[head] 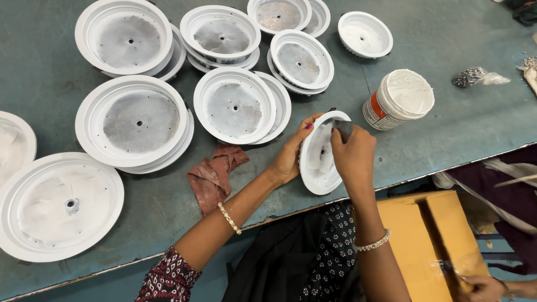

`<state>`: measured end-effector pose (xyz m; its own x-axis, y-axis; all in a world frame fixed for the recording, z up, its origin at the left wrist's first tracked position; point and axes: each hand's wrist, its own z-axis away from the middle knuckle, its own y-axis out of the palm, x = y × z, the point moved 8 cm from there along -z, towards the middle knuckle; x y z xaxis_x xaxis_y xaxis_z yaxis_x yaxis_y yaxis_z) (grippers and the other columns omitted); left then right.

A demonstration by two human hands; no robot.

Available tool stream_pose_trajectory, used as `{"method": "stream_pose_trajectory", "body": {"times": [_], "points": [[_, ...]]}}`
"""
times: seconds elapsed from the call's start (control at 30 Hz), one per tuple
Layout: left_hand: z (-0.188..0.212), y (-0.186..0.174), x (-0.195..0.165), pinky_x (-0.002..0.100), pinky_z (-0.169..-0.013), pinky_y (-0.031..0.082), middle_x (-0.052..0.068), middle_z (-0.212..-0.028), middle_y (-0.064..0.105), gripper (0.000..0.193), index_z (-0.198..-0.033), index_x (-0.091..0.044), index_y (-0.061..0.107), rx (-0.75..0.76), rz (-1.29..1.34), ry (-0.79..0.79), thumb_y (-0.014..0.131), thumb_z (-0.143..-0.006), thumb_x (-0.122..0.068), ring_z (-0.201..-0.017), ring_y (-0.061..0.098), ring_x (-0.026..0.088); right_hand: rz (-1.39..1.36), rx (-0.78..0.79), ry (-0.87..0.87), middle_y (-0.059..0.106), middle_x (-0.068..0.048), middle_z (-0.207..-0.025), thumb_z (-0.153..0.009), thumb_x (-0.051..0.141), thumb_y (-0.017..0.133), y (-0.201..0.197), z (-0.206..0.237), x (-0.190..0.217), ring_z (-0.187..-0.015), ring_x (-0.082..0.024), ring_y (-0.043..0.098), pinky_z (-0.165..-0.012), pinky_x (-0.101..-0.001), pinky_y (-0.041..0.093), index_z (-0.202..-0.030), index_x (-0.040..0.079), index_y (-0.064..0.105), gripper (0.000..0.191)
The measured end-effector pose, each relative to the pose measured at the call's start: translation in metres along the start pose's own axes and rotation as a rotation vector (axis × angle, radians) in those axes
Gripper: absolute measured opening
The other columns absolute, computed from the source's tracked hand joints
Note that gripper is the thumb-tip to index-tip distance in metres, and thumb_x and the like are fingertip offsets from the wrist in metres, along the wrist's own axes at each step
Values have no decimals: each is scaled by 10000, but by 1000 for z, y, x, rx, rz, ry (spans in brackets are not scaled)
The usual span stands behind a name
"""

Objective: The person applies a white paste to the interior of white circular housings using a small metal spatula, then places a circular LED panel into each housing. The person handles the components one at a time and stacks the finished units.

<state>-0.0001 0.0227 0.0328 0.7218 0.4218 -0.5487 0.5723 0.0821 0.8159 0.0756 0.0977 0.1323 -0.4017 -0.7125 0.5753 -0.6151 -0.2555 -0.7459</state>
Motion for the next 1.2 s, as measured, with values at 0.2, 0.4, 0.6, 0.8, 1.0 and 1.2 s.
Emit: {"method": "stream_pose_trajectory", "body": {"times": [0.2, 0.4, 0.6, 0.8, 1.0, 1.2], "points": [[-1, -9, -1, 314, -1010, 470, 70, -1389, 562, 560, -1545, -117, 425, -93, 4, -52, 492, -1062, -392, -1209, 557, 148, -98, 50, -397, 719, -233, -1013, -878, 21, 666, -2, 45, 56, -901, -386, 715, -792, -415, 553, -1152, -44, 700, 283], [2, -3, -4, 360, -1019, 521, 107, -1329, 565, 575, -1509, -127, 388, -66, -22, -56, 573, -989, -287, -1215, 591, 192, -130, 116, -305, 727, -182, -1093, -909, -8, 647, -9, 50, 34, -981, -332, 721, -871, -397, 560, -1179, 11, 712, 278], [1, -4, -2, 367, -1004, 534, 114, -1319, 565, 610, -1532, -119, 386, -41, 27, -85, 569, -962, -235, -1191, 597, 200, -91, 105, -253, 712, -177, -1078, -917, -22, 632, -2, 28, 28, -984, -343, 707, -863, -407, 555, -1189, 1, 687, 279], [-1, -19, -1, 348, -1036, 479, 108, -1300, 590, 599, -1506, -104, 426, -151, -9, -105, 562, -933, -211, -1193, 590, 190, -26, 321, -496, 642, -191, -1213, -795, -85, 614, 10, 68, 54, -1125, -380, 624, -948, -447, 518, -1279, 7, 622, 493], [-3, -17, -1, 353, -1046, 497, 110, -1287, 591, 564, -1472, -68, 450, -117, 52, -79, 573, -935, -190, -1208, 590, 193, 22, 483, -713, 679, -140, -1263, -676, -103, 598, -11, 92, 34, -1203, -349, 619, -1030, -454, 486, -1240, 38, 670, 586], [-3, -13, 1, 357, -1022, 515, 106, -1280, 590, 549, -1460, -92, 455, -110, 39, -104, 553, -928, -185, -1203, 595, 195, 18, 342, -386, 727, -140, -1148, -850, -58, 607, -27, 70, -16, -1076, -333, 688, -935, -414, 541, -1157, 56, 718, 346]]}}
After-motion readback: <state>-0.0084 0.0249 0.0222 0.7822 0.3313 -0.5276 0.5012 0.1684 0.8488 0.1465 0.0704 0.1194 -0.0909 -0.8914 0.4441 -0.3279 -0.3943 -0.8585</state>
